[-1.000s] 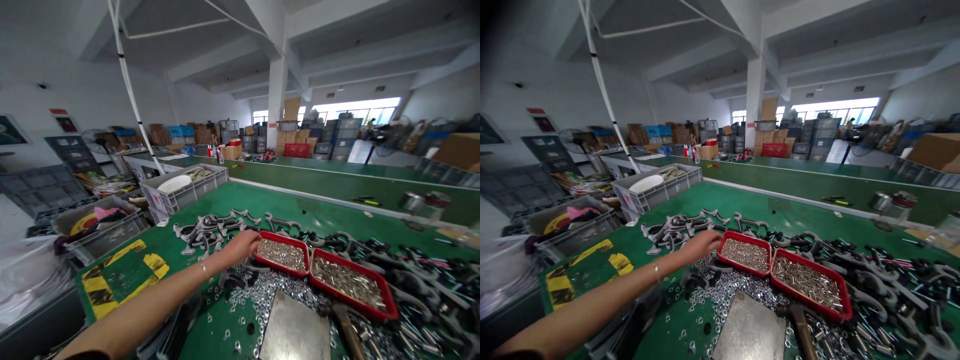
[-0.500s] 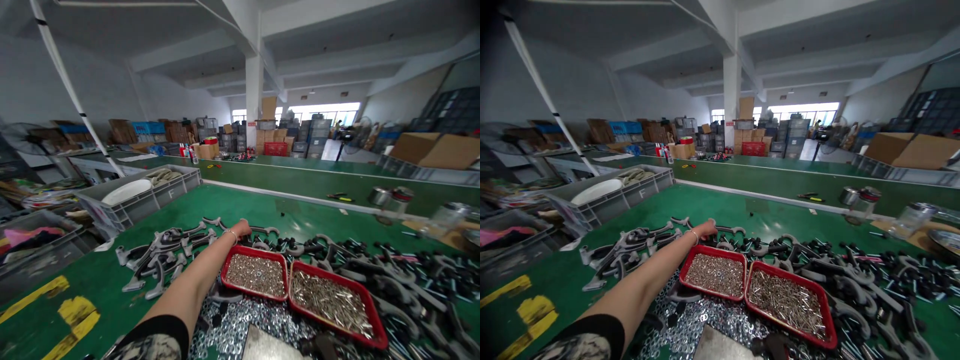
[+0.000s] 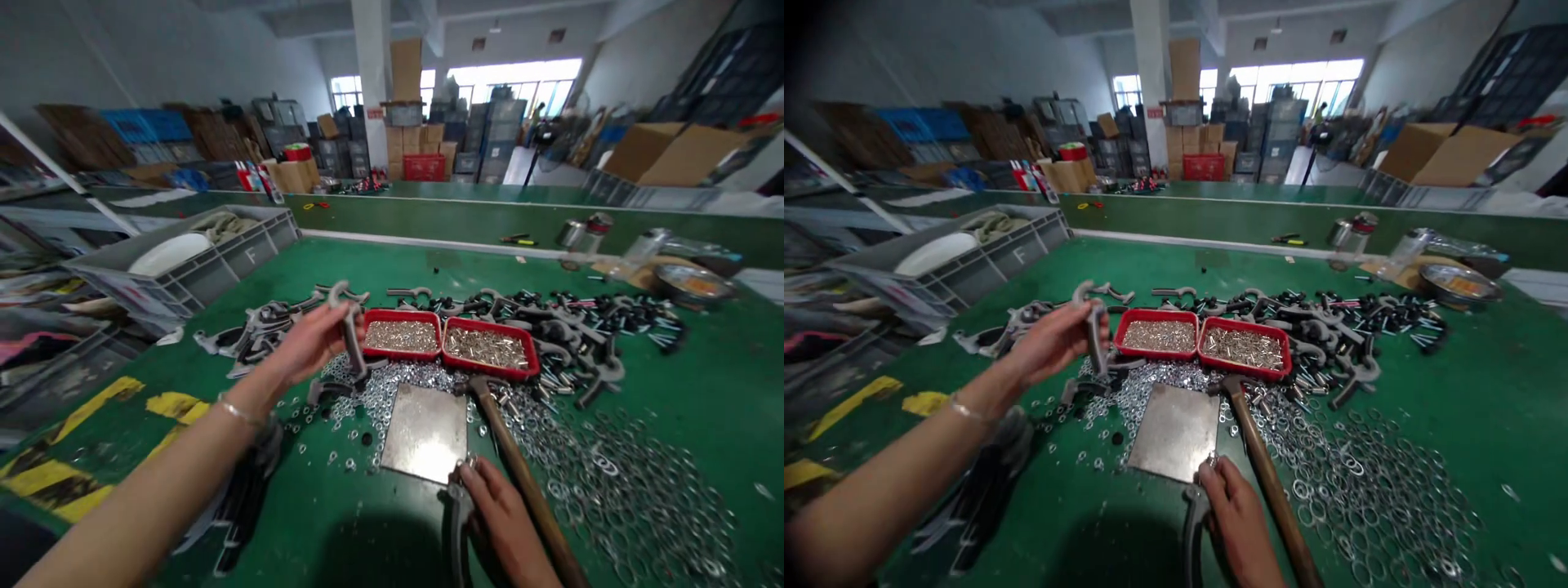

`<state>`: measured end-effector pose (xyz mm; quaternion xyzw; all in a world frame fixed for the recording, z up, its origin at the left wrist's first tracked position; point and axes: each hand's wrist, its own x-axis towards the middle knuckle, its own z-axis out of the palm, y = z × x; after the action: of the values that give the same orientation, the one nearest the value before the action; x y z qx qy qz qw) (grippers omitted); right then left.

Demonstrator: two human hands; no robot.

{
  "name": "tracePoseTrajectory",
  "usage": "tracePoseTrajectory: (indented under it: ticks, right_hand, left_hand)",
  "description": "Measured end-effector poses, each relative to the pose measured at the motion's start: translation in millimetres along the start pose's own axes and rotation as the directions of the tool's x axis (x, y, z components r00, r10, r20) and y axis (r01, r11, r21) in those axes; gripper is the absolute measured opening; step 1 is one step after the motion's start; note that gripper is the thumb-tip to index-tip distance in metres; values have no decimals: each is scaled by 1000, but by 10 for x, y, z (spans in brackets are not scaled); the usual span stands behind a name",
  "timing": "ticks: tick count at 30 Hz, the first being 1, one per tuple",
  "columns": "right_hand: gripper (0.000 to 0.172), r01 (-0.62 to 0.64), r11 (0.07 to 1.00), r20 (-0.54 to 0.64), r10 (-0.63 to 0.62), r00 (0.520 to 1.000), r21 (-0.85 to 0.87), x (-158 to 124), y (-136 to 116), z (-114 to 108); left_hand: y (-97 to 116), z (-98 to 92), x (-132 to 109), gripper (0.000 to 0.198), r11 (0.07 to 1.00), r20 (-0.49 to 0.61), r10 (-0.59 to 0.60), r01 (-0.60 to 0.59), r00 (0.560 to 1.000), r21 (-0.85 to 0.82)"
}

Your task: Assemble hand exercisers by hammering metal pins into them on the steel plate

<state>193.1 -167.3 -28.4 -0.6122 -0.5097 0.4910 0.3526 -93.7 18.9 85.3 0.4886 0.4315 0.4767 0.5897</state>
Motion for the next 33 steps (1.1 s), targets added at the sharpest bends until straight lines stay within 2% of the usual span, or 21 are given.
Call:
tracePoseTrajectory:
  ticks: [2,4,6,8,10,13,17,20,23,26,28,30,33]
  right_hand:
    - [37,119,986,-9,-121,993,-117,5,-67,37]
    - [34,206,951,12,-209,978,-230,-46,-159,67]
    - [32,246,925,56,-240,969,-291,-139,-241,83]
    - [32,275,905,92,-259,961,-324,-242,-302,84]
    - [32,296,887,101,-279,955,-353,-329,-349,75]
    - [30,312,862,93,-300,949,-399,-412,-412,53]
    - [29,351,837,100,-342,934,-419,-490,-463,33]
    - [30,367,857,75,-366,928,-362,-556,-450,35]
    - [31,383,873,79,-378,923,-303,-610,-407,34]
    - [31,385,878,131,-362,923,-285,-639,-399,3]
    - [33,379,887,191,-338,922,-262,-651,-432,-29]
    - [33,359,905,260,-298,918,-228,-668,-472,-56]
    - [31,327,922,326,-250,912,-207,-718,-470,-62]
  left_hand:
    - [-235,275,-676,26,992,20,-122,122,992,12]
    - [-563,587,-1223,34,969,80,-236,227,969,101]
    - [-876,850,-1579,41,956,98,-274,260,957,139]
    - [-1079,1024,-1768,46,947,91,-300,285,950,148]
    - [-1146,1122,-1852,47,945,92,-309,295,947,139]
    - [-1082,1200,-1899,46,953,123,-279,258,953,161]
    - [-974,1275,-1956,44,939,160,-224,169,961,301]
    - [-966,1300,-2021,44,911,179,-176,92,968,401]
    - [-972,1270,-2070,44,846,207,-152,19,967,533]
    - [-940,1180,-2062,42,710,252,-123,-92,960,698]
    - [-907,1105,-2032,42,632,341,-117,-195,933,750]
    - [-901,1038,-2013,48,590,449,-134,-293,883,752]
    - [-975,990,-2049,56,529,529,-200,-364,825,767]
